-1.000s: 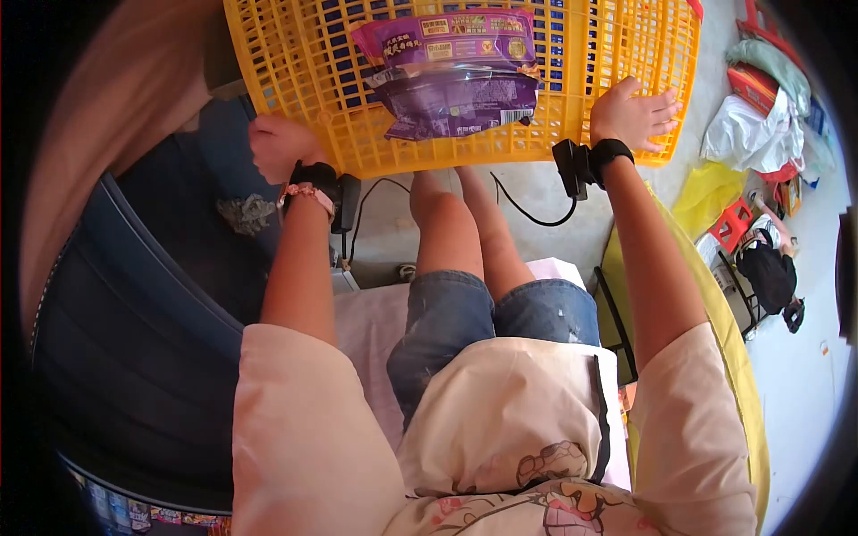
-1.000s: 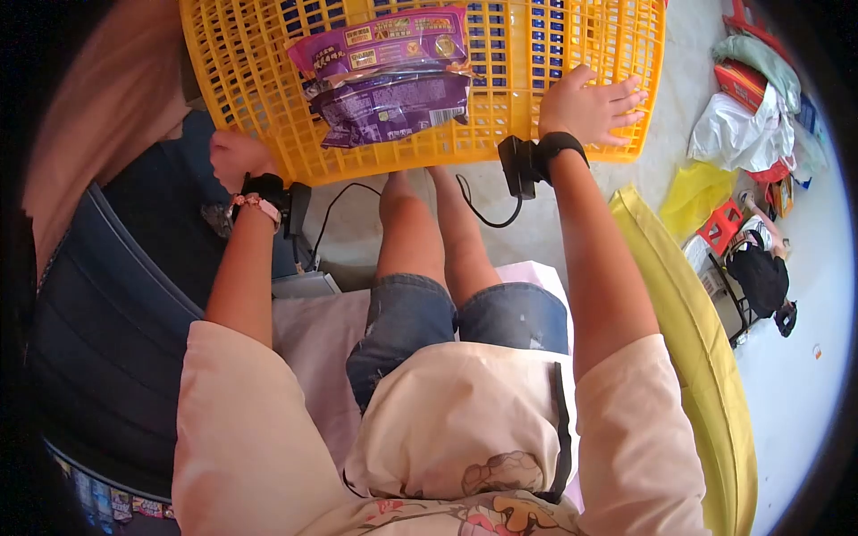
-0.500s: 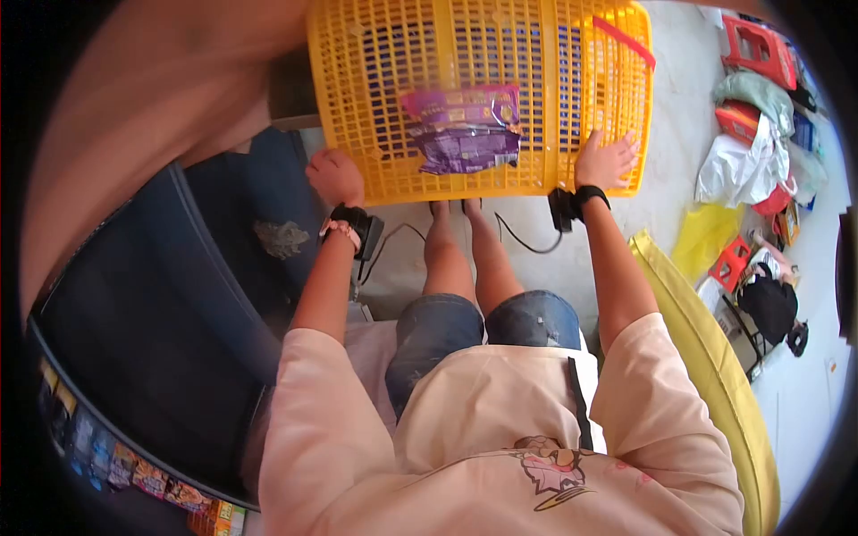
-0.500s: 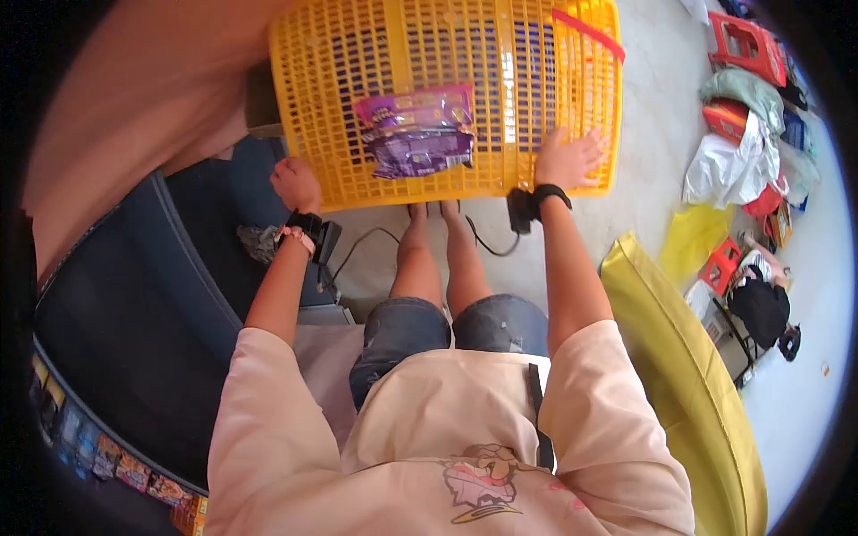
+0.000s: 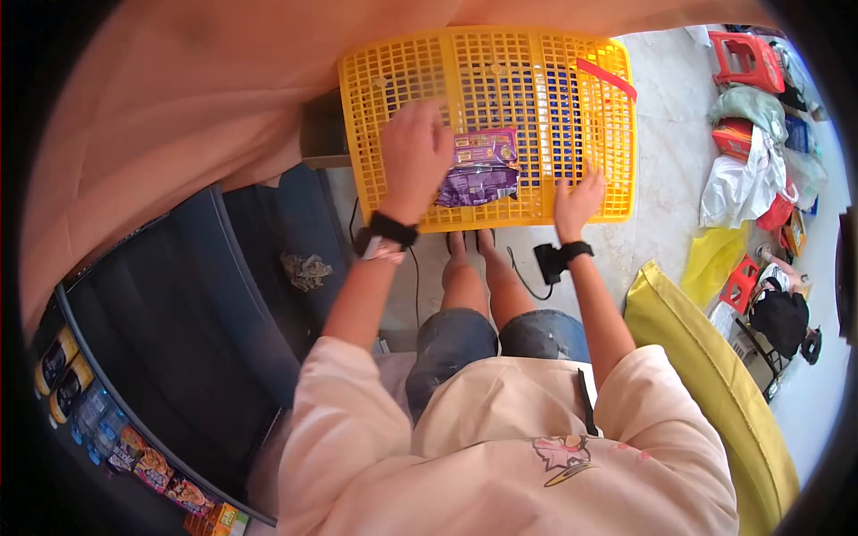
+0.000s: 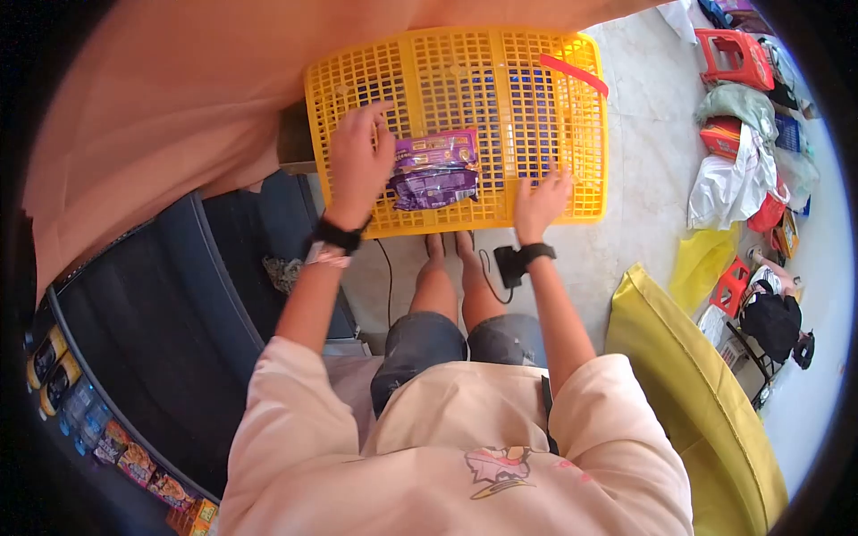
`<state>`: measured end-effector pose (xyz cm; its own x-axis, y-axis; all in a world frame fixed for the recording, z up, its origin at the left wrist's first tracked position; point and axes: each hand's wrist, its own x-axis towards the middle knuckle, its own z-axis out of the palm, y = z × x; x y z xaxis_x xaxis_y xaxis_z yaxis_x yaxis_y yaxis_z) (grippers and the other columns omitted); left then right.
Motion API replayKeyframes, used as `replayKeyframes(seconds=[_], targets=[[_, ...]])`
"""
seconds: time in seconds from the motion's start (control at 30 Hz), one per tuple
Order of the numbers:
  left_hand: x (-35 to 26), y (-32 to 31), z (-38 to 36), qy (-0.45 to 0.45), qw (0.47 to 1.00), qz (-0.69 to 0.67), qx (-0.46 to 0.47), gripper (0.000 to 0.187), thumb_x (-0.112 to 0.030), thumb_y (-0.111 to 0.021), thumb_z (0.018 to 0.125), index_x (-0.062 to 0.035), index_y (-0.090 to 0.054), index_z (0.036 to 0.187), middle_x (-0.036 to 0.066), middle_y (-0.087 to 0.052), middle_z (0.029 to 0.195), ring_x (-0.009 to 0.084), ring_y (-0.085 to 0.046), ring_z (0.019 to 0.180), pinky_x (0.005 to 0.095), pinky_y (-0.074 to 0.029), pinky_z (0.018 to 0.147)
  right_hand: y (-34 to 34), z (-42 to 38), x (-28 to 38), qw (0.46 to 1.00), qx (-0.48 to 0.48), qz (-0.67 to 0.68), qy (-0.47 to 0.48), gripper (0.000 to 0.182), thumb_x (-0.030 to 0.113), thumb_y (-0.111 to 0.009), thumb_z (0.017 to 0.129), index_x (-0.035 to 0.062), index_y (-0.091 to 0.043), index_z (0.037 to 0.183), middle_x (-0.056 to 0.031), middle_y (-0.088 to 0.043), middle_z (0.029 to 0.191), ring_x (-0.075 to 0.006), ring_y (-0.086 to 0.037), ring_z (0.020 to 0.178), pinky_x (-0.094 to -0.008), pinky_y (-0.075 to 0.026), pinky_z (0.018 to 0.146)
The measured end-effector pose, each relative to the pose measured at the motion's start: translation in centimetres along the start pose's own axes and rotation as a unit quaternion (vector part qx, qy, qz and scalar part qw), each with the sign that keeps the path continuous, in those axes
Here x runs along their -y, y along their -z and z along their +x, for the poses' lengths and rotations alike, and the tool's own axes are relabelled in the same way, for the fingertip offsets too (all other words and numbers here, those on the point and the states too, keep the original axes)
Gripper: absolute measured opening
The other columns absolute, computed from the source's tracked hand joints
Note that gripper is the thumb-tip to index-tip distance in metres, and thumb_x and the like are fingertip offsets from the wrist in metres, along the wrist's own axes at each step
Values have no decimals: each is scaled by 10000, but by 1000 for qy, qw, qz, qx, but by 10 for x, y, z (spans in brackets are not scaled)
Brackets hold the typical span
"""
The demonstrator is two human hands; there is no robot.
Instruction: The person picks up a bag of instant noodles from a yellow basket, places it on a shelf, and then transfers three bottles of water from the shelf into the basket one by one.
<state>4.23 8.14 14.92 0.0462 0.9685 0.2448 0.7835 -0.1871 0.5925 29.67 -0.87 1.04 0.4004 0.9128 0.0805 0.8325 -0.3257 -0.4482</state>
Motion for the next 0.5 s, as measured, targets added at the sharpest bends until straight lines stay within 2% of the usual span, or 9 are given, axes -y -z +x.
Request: replayKeyframes(seconds=[0.07, 0.13, 0.2, 0.27, 0.37, 0.4, 0.43, 0.47, 0.5], targets=[[21, -53, -50, -48, 997, 41, 33, 206, -120, -572, 801, -77, -614, 998, 110, -612, 784, 299, -591, 758, 390, -465, 700, 10, -14, 35, 993, 40, 84, 79, 510, 110, -601, 768, 94, -481, 1263, -233, -402, 1335, -420, -333, 1249, -488, -276, 1035], [18, -65, -71, -91, 990, 84, 65, 189, -104, -572, 788, -77, -619, 969, 101, -607, 752, 294, -588, 736, 393, -463, 681, 18, -22, 67, 985, 70, 86, 133, 460, 74, -582, 757, 89, -516, 1212, -198, -472, 1265, -399, -406, 1186, -470, -316, 1007], [-1, -49, -58, 55, 994, 18, 92, 125, -108, -567, 796, -59, -619, 898, 101, -618, 801, 288, -583, 781, 388, -463, 693, 22, -19, 93, 976, 97, 142, 135, 417, 61, -563, 758, 84, -536, 1173, -178, -508, 1210, -378, -443, 1142, -455, -341, 981], [-13, -33, -40, 84, 991, 4, 109, 93, -102, -567, 794, -58, -618, 857, 103, -619, 814, 293, -578, 783, 392, -462, 697, 26, -10, 115, 961, 132, 197, 139, 377, 49, -545, 760, 80, -557, 1135, -158, -544, 1155, -357, -479, 1098, -440, -367, 955], [-9, -35, -37, -64, 997, -38, -37, 96, -110, -546, 826, -65, -625, 858, 103, -644, 783, 302, -605, 700, 407, -469, 667, 25, 3, 128, 958, 163, 165, 171, 256, 64, -502, 787, 77, -614, 1017, -139, -587, 1029, -339, -540, 995, -433, -425, 857], [-3, -39, -29, -70, 996, -42, -37, 96, -110, -546, 826, -65, -625, 858, 103, -644, 783, 302, -605, 700, 407, -469, 667, 18, 10, 125, 960, 157, 163, 168, 256, 64, -502, 787, 77, -614, 1017, -139, -587, 1029, -339, -540, 995, -433, -425, 857], [5, -39, -24, -2, 992, 9, 126, 108, -109, -531, 843, -53, -621, 859, 113, -644, 777, 305, -606, 684, 400, -473, 651, 13, 17, 118, 946, 221, 146, 188, 240, 83, -498, 798, 81, -619, 1006, -146, -603, 1000, -345, -565, 952, -433, -444, 813], [17, -37, -23, 70, 954, 63, 284, 122, -108, -515, 861, -41, -617, 861, 123, -644, 771, 308, -606, 669, 394, -478, 635, 4, 21, 115, 925, 288, 130, 209, 226, 103, -495, 810, 85, -624, 995, -152, -619, 970, -350, -589, 908, -433, -464, 770], [15, -28, -8, 61, 981, 18, 181, 125, -119, -516, 870, -42, -615, 867, 120, -643, 769, 296, -609, 663, 376, -481, 624, 6, 35, 118, 917, 333, 123, 180, 212, 165, -501, 832, 85, -624, 984, -166, -640, 910, -350, -618, 842, -435, -480, 720]])
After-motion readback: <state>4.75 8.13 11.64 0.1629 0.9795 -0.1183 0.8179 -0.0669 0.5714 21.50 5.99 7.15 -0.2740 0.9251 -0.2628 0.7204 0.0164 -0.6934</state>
